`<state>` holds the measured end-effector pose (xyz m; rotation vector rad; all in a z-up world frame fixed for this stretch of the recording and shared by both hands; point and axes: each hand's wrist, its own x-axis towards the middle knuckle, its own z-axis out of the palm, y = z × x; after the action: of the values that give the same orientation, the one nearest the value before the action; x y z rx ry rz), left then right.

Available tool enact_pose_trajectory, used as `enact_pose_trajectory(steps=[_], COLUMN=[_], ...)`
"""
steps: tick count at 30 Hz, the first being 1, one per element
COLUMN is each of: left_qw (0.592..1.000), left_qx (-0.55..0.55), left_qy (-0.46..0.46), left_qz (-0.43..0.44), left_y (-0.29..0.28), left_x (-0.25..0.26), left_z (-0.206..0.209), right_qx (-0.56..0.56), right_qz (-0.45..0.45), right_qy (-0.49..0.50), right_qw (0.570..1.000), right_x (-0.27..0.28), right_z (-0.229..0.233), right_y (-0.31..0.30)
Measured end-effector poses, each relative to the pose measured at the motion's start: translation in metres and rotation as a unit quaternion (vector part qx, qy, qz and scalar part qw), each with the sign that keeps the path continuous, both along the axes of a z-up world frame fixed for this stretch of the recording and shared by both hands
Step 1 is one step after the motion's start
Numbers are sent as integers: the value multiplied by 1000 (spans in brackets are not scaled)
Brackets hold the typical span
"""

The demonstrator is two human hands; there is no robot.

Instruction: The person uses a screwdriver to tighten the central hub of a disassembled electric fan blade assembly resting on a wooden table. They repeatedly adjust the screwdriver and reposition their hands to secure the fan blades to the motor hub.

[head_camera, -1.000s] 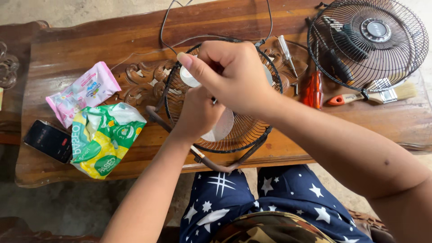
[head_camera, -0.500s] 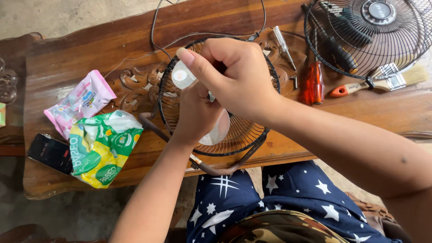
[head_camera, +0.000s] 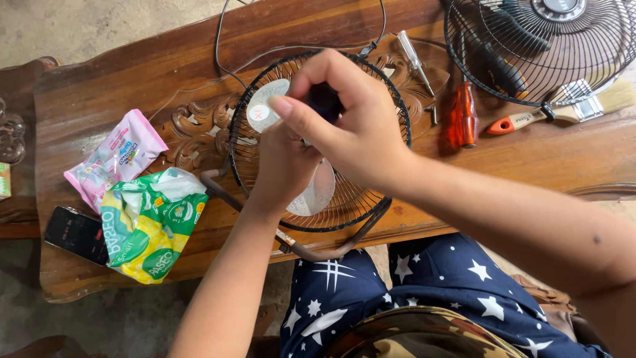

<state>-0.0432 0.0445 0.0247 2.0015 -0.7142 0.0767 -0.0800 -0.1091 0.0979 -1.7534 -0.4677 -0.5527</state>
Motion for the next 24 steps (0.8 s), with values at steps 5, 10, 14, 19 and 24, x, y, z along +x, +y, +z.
enact_pose_trajectory(steps=[5,10,14,19,24], left_qw=[987,951,939,928,923], left_qx=[111,286,332,355,372], left_qy=[-101,-68,-22,-6,-12], left_qz=[53,94,89,110,103], left_y=[-3,2,4,2,3], left_x=[-28,-69,-69,-72,-73], left_z=[13,10,-1,4,11], right_qx=[48,-81,-359,-475,-435], right_qz=[62,197,286,101,-28], right_qy=[112,148,0,-48,136], right_qw=[991,966,888,873,890], right_x=[2,1,9,15,15], right_z=[-12,18,43,61,67], right_y=[-20,-42,-58,-61,-62])
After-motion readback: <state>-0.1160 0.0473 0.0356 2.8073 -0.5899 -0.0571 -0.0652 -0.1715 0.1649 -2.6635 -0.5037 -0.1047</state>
